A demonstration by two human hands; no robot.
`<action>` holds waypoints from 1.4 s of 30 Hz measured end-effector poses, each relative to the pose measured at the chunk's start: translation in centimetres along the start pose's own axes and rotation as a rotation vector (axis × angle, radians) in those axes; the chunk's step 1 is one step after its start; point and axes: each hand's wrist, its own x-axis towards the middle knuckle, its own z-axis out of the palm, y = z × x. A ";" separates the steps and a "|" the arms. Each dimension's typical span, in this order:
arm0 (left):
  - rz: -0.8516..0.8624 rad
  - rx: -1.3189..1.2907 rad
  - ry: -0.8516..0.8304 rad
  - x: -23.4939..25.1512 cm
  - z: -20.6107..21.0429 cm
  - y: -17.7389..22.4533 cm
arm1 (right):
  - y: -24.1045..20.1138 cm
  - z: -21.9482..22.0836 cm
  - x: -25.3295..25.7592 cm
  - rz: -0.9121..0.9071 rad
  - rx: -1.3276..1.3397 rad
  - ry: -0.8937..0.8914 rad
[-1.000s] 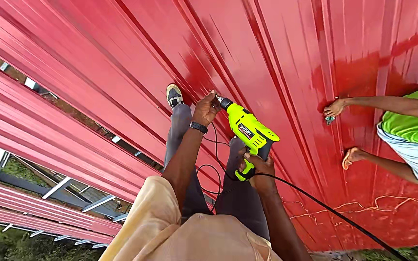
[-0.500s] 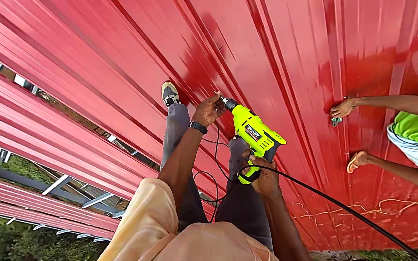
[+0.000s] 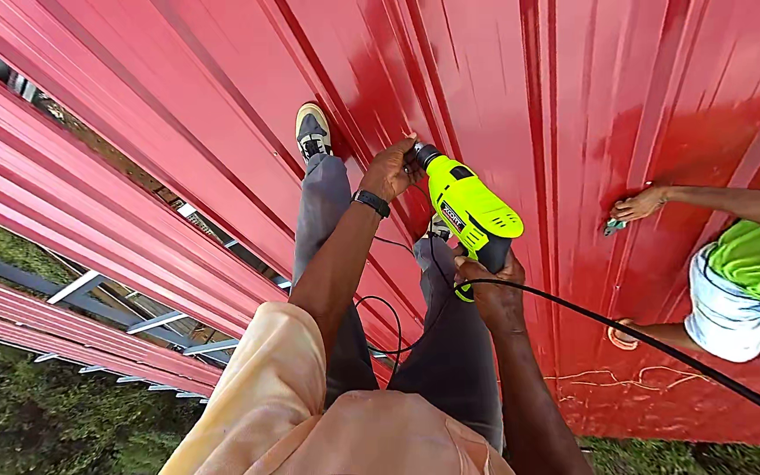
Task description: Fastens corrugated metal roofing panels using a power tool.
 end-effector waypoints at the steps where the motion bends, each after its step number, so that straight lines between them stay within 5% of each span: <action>1: 0.010 -0.009 0.002 0.1 0.2 0.1 | 0.0 0.3 0.2 0.014 0.010 0.016; 10: 0.047 -0.058 0.111 1.2 0.6 -1.9 | 1.0 1.3 -0.4 0.044 0.010 0.018; 22: 0.093 -0.124 0.051 2.3 0.7 -4.5 | 2.0 -0.7 0.0 0.017 -0.092 0.022; 42: 0.187 -0.125 0.021 15.1 6.1 4.1 | 1.9 4.7 13.8 -0.034 -0.157 0.162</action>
